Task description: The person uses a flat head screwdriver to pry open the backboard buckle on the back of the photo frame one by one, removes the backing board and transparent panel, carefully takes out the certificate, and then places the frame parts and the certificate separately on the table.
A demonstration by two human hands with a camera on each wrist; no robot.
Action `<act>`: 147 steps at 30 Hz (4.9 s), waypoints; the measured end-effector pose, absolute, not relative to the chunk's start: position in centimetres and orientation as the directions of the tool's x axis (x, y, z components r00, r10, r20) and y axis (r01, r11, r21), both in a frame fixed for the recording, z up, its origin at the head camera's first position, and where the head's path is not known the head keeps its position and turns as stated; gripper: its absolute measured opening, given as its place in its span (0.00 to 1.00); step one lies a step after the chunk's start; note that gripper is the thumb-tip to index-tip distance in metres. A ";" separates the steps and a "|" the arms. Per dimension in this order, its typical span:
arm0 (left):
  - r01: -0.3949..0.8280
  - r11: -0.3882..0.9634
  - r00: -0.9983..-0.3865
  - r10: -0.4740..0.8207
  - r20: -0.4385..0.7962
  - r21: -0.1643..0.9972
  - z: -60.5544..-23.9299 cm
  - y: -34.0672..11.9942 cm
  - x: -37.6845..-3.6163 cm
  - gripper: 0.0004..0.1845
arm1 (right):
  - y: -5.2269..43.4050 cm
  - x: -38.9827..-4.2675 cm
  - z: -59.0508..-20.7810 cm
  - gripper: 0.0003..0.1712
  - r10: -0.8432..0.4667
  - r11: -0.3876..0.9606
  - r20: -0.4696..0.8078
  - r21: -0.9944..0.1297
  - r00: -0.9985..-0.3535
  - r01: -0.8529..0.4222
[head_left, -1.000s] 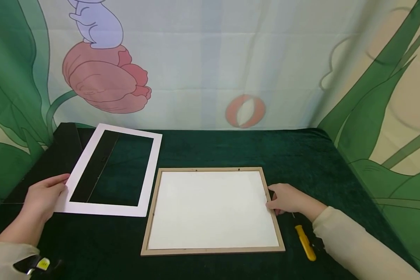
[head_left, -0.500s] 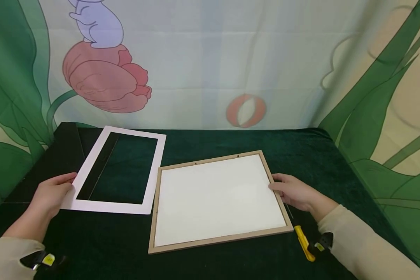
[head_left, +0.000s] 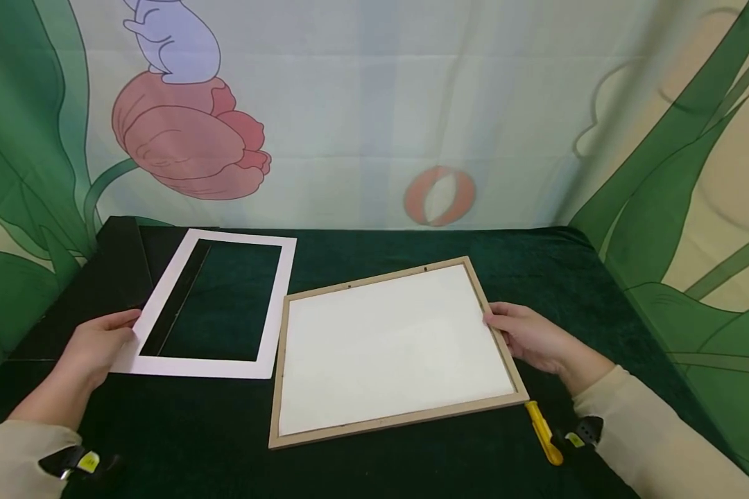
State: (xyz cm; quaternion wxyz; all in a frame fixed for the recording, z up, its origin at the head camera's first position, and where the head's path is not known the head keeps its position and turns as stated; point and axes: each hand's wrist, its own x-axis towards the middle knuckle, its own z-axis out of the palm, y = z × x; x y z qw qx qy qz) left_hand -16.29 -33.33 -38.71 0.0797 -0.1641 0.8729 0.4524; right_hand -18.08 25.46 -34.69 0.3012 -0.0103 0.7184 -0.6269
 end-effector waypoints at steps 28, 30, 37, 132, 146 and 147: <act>-0.196 0.665 -0.941 0.079 -0.329 0.721 -37.6 -31.1 -16.3 0.35 | 25.8 -17.4 -34.8 0.31 -0.394 0.149 -0.387 -0.922 -0.834 0.358; -0.180 0.662 -0.938 0.106 -0.329 0.727 -37.6 -30.7 -16.4 0.35 | 25.9 -17.4 -34.7 0.32 -0.369 0.186 -0.397 -0.917 -0.840 0.352; -0.153 0.668 -0.924 0.165 -0.345 0.728 -37.4 -29.4 -16.6 0.37 | 26.0 -17.2 -34.9 0.31 -0.303 0.297 -0.417 -0.896 -0.857 0.331; 0.441 0.888 -0.786 0.451 -0.423 0.127 -35.6 -16.5 -13.0 0.64 | 17.5 -14.2 -36.1 0.44 -0.575 0.810 -0.331 -0.095 -0.749 -0.579; 0.430 0.893 -0.787 0.442 -0.430 0.132 -35.2 -16.4 -12.9 0.65 | 15.0 -13.2 -34.5 0.31 -0.734 0.679 -0.112 -0.104 -0.670 -0.727; 0.427 0.894 -0.787 0.442 -0.430 0.135 -35.2 -16.4 -12.9 0.65 | 15.0 -13.0 -34.3 0.29 -0.740 0.672 -0.093 -0.095 -0.666 -0.734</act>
